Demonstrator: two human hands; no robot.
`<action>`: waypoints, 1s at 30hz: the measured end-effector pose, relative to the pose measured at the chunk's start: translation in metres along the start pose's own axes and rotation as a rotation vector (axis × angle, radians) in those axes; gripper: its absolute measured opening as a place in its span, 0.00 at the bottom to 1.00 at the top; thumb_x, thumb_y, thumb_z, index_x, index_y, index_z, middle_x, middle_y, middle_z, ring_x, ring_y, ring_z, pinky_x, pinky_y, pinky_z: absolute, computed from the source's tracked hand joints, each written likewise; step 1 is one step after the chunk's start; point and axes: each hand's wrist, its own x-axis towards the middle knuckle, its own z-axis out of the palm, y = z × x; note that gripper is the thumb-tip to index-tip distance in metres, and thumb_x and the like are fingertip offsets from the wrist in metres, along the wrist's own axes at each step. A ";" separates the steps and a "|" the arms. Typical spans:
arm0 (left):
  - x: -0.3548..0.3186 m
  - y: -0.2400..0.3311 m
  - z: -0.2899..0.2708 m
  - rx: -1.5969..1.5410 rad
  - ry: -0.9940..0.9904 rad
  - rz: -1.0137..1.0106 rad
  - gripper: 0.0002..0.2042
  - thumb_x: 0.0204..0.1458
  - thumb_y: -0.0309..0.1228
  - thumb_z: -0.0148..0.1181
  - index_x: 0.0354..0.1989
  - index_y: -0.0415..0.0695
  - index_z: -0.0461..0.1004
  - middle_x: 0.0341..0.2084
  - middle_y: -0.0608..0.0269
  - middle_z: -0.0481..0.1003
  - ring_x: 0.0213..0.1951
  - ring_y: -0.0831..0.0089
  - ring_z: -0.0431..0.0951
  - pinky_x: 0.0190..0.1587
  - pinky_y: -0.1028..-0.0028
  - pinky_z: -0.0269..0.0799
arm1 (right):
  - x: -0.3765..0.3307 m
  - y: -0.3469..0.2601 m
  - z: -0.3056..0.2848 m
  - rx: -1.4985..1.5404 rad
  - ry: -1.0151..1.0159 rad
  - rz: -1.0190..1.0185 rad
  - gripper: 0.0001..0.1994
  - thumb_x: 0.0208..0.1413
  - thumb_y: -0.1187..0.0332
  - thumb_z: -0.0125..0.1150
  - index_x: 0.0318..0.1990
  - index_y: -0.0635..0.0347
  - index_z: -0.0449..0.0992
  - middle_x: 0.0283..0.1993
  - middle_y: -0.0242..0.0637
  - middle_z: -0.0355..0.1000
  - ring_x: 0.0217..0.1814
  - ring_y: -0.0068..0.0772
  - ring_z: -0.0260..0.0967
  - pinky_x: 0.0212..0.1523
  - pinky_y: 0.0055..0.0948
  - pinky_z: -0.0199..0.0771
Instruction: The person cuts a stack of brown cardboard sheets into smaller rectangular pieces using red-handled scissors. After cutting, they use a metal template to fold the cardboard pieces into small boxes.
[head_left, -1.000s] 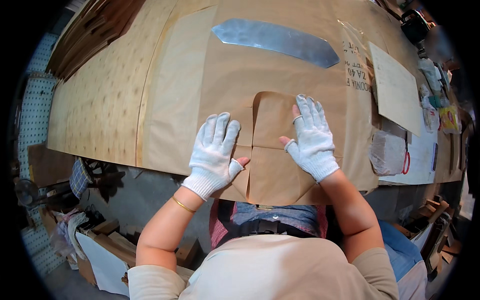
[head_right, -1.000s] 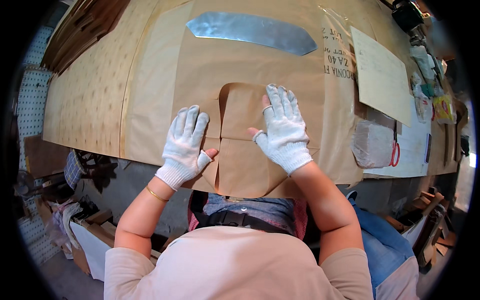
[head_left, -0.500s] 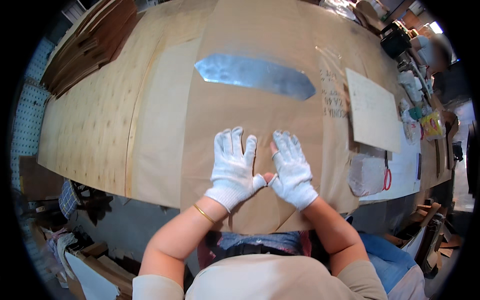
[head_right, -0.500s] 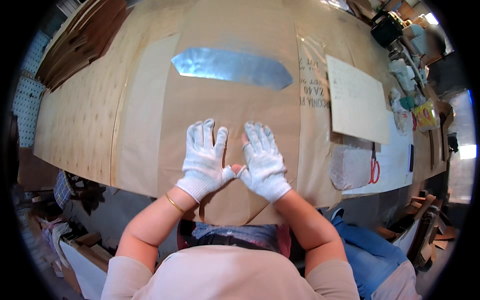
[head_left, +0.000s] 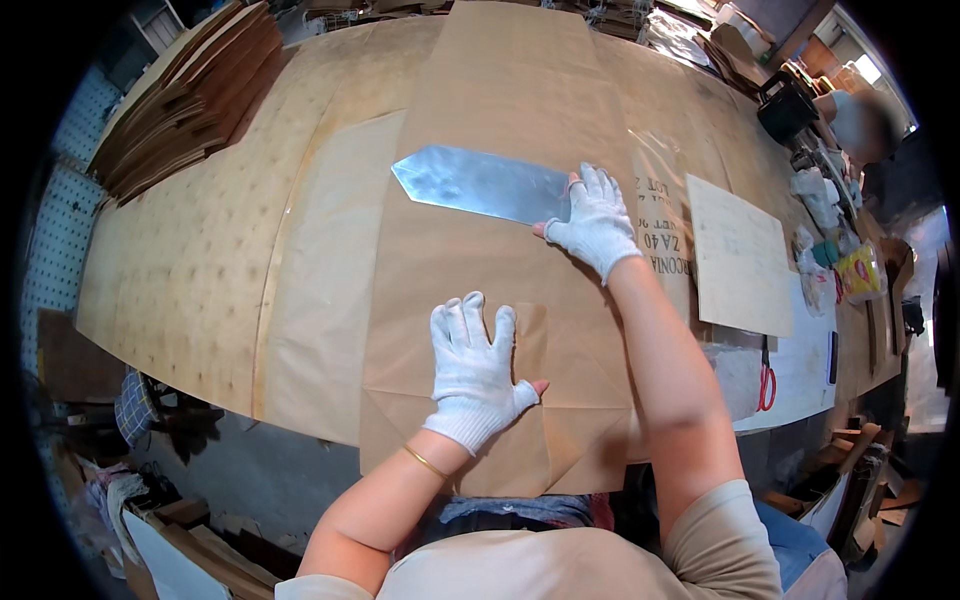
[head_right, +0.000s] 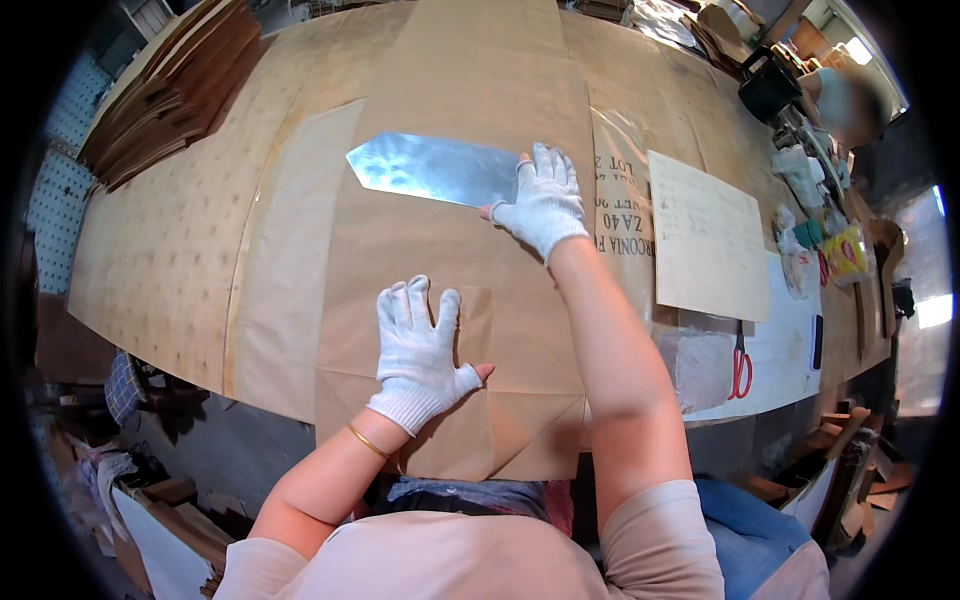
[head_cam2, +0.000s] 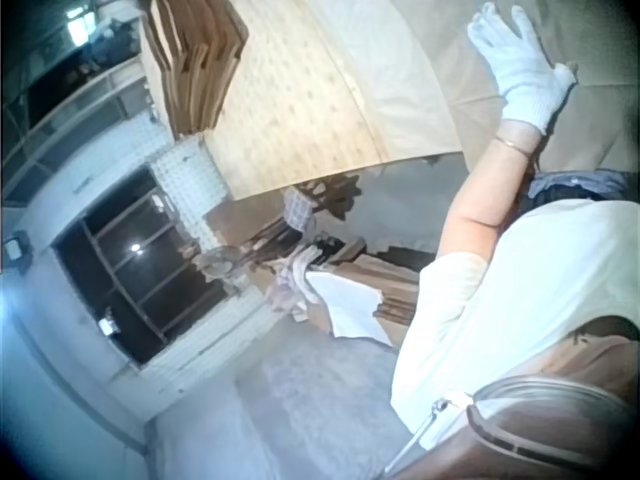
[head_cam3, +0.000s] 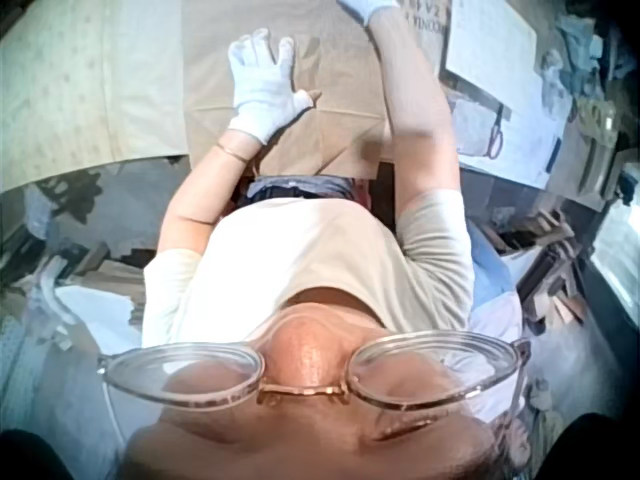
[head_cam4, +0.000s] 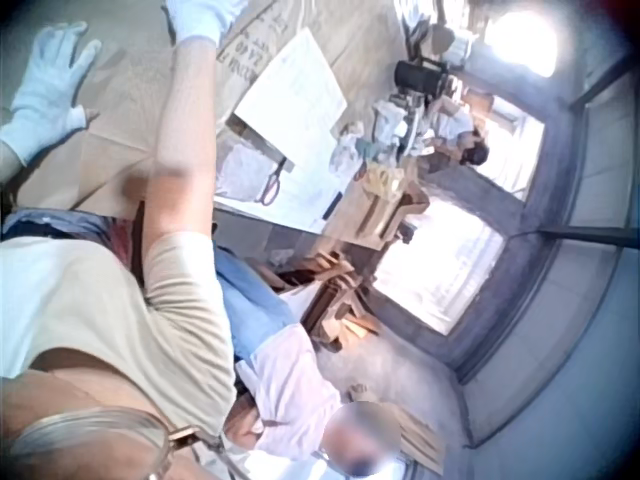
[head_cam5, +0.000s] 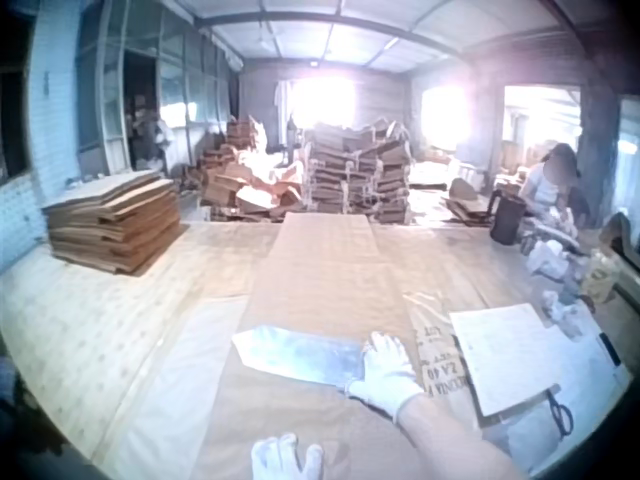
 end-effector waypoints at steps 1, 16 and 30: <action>0.001 -0.001 -0.002 -0.017 -0.003 0.010 0.46 0.33 0.56 0.74 0.59 0.38 0.66 0.61 0.33 0.59 0.63 0.37 0.56 0.68 0.41 0.45 | 0.008 -0.004 -0.008 -0.059 -0.128 0.044 0.51 0.45 0.43 0.71 0.71 0.65 0.58 0.79 0.49 0.44 0.81 0.53 0.38 0.78 0.43 0.41; -0.005 -0.010 0.032 -0.147 0.149 -0.025 0.38 0.47 0.53 0.65 0.63 0.40 0.68 0.62 0.36 0.62 0.66 0.39 0.58 0.69 0.42 0.46 | -0.106 -0.008 -0.026 0.706 0.111 -0.009 0.09 0.50 0.70 0.69 0.34 0.63 0.75 0.27 0.37 0.75 0.30 0.29 0.71 0.33 0.30 0.72; -0.131 -0.103 -0.050 -0.139 0.142 0.092 0.28 0.37 0.32 0.68 0.50 0.32 0.71 0.52 0.42 0.72 0.59 0.43 0.68 0.64 0.52 0.64 | -0.189 0.012 0.010 0.395 -0.156 -0.128 0.11 0.46 0.66 0.72 0.27 0.62 0.75 0.26 0.46 0.73 0.30 0.49 0.73 0.33 0.40 0.73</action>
